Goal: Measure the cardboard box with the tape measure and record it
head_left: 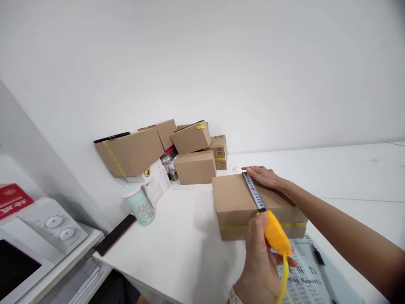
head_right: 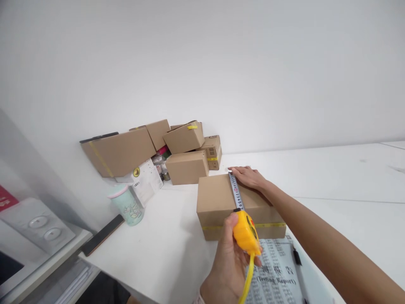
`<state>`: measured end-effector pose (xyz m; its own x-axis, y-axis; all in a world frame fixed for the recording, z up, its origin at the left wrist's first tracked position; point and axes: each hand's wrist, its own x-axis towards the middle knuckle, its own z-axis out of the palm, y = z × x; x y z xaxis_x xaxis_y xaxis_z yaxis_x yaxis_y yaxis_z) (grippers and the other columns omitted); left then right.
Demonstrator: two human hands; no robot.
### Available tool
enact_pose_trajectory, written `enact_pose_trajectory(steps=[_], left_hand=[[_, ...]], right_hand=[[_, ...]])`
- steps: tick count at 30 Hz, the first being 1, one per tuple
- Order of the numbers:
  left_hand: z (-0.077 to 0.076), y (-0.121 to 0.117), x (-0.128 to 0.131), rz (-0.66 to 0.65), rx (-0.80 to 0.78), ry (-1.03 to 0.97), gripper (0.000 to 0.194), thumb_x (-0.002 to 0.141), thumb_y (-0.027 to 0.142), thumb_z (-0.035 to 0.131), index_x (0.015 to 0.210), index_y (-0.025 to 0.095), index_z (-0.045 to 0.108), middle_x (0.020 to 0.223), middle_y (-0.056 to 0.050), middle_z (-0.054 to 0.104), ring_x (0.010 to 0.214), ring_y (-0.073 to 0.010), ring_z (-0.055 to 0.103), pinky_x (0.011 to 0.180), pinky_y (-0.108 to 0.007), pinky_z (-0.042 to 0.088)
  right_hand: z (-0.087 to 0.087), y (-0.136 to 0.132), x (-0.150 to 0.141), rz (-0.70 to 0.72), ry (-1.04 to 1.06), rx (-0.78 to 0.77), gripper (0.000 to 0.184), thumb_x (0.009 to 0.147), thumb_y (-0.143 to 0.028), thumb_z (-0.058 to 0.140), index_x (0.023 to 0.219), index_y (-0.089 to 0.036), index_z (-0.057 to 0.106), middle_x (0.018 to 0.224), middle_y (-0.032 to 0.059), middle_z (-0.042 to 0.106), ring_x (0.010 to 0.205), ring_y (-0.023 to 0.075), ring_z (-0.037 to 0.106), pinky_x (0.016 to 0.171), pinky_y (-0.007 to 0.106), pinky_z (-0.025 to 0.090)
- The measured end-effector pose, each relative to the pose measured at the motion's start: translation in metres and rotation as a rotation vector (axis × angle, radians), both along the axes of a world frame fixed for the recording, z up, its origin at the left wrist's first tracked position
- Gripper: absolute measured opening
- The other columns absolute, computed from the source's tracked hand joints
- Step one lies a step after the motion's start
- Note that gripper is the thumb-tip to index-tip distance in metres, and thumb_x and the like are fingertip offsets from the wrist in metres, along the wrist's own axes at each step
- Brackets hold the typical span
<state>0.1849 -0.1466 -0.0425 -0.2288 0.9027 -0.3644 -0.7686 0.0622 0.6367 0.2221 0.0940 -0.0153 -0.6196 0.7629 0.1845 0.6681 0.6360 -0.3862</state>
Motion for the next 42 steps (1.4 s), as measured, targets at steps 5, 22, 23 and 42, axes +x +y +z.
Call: enact_pose_trajectory(steps=[5, 22, 23, 42], left_hand=[[0.011, 0.012, -0.002, 0.0, -0.086, 0.041, 0.049, 0.076, 0.055, 0.067, 0.105, 0.016, 0.061, 0.086, -0.005, 0.058, 0.056, -0.0136, 0.056, 0.043, -0.022, 0.039], [0.007, 0.008, -0.002, -0.04, -0.025, 0.089, 0.065, 0.061, 0.066, 0.073, 0.1, 0.016, 0.058, 0.085, -0.004, 0.056, 0.059, -0.0138, 0.056, 0.045, -0.023, 0.042], [0.007, 0.003, -0.005, -0.04, 0.012, 0.118, 0.064, 0.062, 0.066, 0.073, 0.1, 0.017, 0.058, 0.086, -0.004, 0.056, 0.06, -0.0139, 0.056, 0.045, -0.023, 0.043], [-0.008, -0.029, -0.123, 0.274, 0.242, 0.675, 0.05, 0.077, 0.053, 0.074, 0.109, 0.019, 0.056, 0.086, -0.002, 0.062, 0.061, -0.0125, 0.057, 0.047, -0.021, 0.047]], right_hand=[[-0.013, 0.012, -0.004, 0.002, -0.046, 0.038, 0.071, 0.099, -0.063, 0.01, 0.133, -0.032, 0.065, 0.141, 0.0048, 0.064, 0.134, 0.0351, 0.05, 0.108, 0.06, 0.037], [-0.014, 0.007, -0.004, -0.001, 0.092, 0.105, 0.049, 0.1, -0.051, 0.027, 0.119, -0.033, 0.068, 0.125, 0.005, 0.072, 0.117, 0.0327, 0.062, 0.1, 0.054, 0.044], [-0.011, 0.005, 0.0, -0.025, 0.135, 0.1, 0.053, 0.101, -0.052, 0.023, 0.123, -0.031, 0.066, 0.131, 0.0064, 0.069, 0.121, 0.0321, 0.06, 0.102, 0.052, 0.044], [-0.017, -0.088, 0.115, -0.245, 0.706, -0.362, 0.058, 0.09, -0.074, 0.044, 0.126, -0.034, 0.068, 0.127, 0.0081, 0.07, 0.098, 0.0313, 0.068, 0.084, 0.044, 0.058]])
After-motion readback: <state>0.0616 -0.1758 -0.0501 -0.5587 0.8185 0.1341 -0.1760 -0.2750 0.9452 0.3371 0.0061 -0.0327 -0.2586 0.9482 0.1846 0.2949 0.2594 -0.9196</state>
